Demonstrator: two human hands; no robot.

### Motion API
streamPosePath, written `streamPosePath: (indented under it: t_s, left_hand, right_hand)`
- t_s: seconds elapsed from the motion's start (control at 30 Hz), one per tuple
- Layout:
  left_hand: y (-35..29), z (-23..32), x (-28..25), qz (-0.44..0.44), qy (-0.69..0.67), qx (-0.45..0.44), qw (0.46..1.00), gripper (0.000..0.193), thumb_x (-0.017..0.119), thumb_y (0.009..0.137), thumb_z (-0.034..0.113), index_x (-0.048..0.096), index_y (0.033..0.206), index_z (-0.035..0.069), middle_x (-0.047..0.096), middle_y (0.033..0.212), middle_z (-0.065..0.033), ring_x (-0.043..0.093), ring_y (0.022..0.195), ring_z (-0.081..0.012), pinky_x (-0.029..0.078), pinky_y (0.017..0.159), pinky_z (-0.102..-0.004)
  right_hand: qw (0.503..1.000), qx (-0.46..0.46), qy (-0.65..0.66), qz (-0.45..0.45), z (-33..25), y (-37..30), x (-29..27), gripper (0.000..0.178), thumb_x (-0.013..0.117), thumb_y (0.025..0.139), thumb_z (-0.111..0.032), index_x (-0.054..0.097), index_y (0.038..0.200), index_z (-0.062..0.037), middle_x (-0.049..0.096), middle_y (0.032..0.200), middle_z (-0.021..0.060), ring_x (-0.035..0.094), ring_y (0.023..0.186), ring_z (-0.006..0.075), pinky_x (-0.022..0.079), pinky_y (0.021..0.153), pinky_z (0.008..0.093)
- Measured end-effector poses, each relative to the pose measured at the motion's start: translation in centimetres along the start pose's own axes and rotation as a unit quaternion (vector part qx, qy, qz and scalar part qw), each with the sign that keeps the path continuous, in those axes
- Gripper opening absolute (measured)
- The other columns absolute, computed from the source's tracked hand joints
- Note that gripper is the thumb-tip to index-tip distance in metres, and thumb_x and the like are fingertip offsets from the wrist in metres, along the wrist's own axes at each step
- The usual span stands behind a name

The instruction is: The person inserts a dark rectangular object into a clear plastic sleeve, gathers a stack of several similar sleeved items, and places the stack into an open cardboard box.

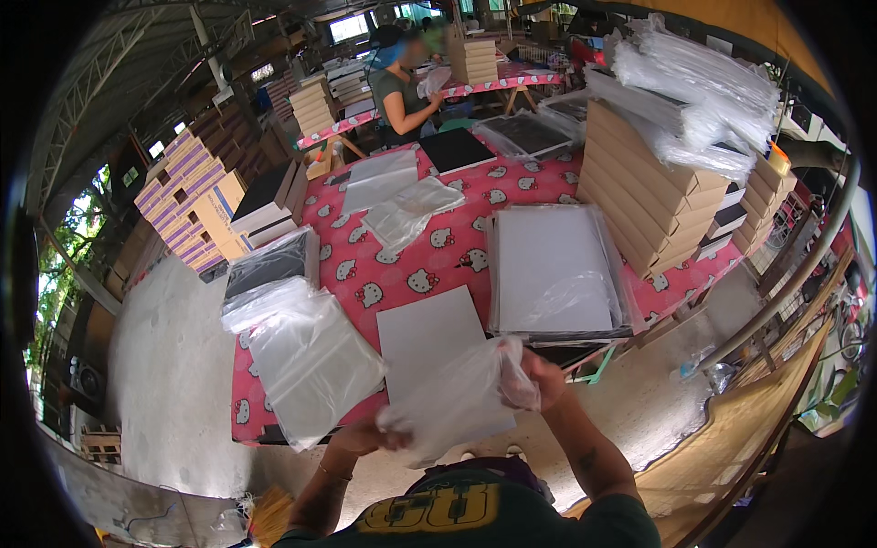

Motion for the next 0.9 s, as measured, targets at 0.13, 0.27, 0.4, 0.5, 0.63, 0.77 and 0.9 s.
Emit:
streamPosePath:
  t_s: [0.13,0.27,0.4,0.5,0.63,0.77,0.9]
  left_hand:
    - [1.3,3.8,-0.1,0.057,-0.308,0.160,0.936,0.046,0.062,0.091,0.023,0.047,0.130,0.002,0.060,0.114,-0.0188,0.061,0.106,-0.0283,0.048,0.092,-0.0420]
    - [0.3,1.3,-0.8,-0.041,0.146,0.027,0.988,0.043,0.063,0.091,0.028,0.052,0.123,0.001,0.062,0.110,-0.0172,0.062,0.105,-0.0246,0.047,0.092,-0.0389]
    - [0.4,3.2,-0.6,0.037,-0.047,0.144,0.988,0.036,0.060,0.092,0.033,0.055,0.111,0.002,0.065,0.106,-0.0108,0.062,0.100,-0.0252,0.048,0.089,-0.0435]
    - [0.2,2.8,-1.5,0.017,-0.246,0.177,0.953,0.036,0.057,0.094,0.031,0.054,0.114,0.003,0.064,0.107,-0.0103,0.062,0.101,-0.0276,0.047,0.091,-0.0466]
    - [-1.4,0.8,-2.0,0.179,-0.210,0.081,0.958,0.033,0.053,0.094,0.022,0.052,0.119,0.002,0.057,0.120,-0.0152,0.057,0.108,-0.0288,0.045,0.095,-0.0424]
    - [-1.2,1.5,-1.2,0.190,-0.310,0.137,0.921,0.031,0.054,0.084,0.011,0.055,0.113,0.002,0.061,0.106,-0.0129,0.060,0.098,-0.0236,0.048,0.084,-0.0362]
    - [-3.6,-9.0,-3.0,0.291,0.054,-0.012,0.955,0.029,0.059,0.074,0.009,0.056,0.102,0.002,0.064,0.081,-0.0113,0.063,0.063,-0.0192,0.048,0.059,-0.0266]
  right_hand:
    - [0.963,0.186,-0.193,-0.037,0.7,-1.3,-2.3,0.033,0.068,0.085,-0.025,0.062,0.107,-0.0008,0.058,0.077,0.0033,0.051,0.057,0.0128,0.039,0.052,0.0230]
    - [0.984,-0.006,0.031,0.173,-1.0,-0.2,-0.7,0.015,0.066,0.086,-0.014,0.065,0.098,-0.0049,0.058,0.070,0.0037,0.054,0.063,0.0156,0.044,0.058,0.0322]
    - [0.996,0.066,-0.062,0.009,-0.7,-1.8,-4.0,0.018,0.065,0.086,-0.016,0.064,0.098,-0.0029,0.065,0.080,0.0078,0.061,0.074,0.0191,0.052,0.068,0.0322]
    - [0.983,0.141,-0.114,-0.028,2.3,-2.2,-7.9,0.039,0.064,0.087,-0.026,0.058,0.113,0.0018,0.066,0.093,0.0133,0.064,0.092,0.0263,0.053,0.079,0.0344]
    - [0.996,0.073,0.046,0.024,0.3,-0.9,-3.6,0.060,0.059,0.082,-0.023,0.043,0.133,0.0045,0.061,0.113,0.0153,0.059,0.106,0.0299,0.049,0.089,0.0448]
    - [0.967,0.195,-0.150,0.061,2.0,-2.4,-5.5,0.045,0.057,0.080,-0.015,0.052,0.121,0.0015,0.060,0.093,0.0063,0.060,0.089,0.0210,0.050,0.079,0.0381]
    - [0.830,0.213,-0.441,0.266,4.0,-4.2,-5.0,0.031,0.056,0.082,-0.011,0.056,0.112,-0.0021,0.058,0.090,0.0057,0.059,0.080,0.0133,0.049,0.067,0.0273]
Point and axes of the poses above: each hand's wrist, its own y-axis towards the middle knuckle, its own x-axis out of the palm, z = x × y, the point moved 2 cm from there along y, towards the middle knuckle
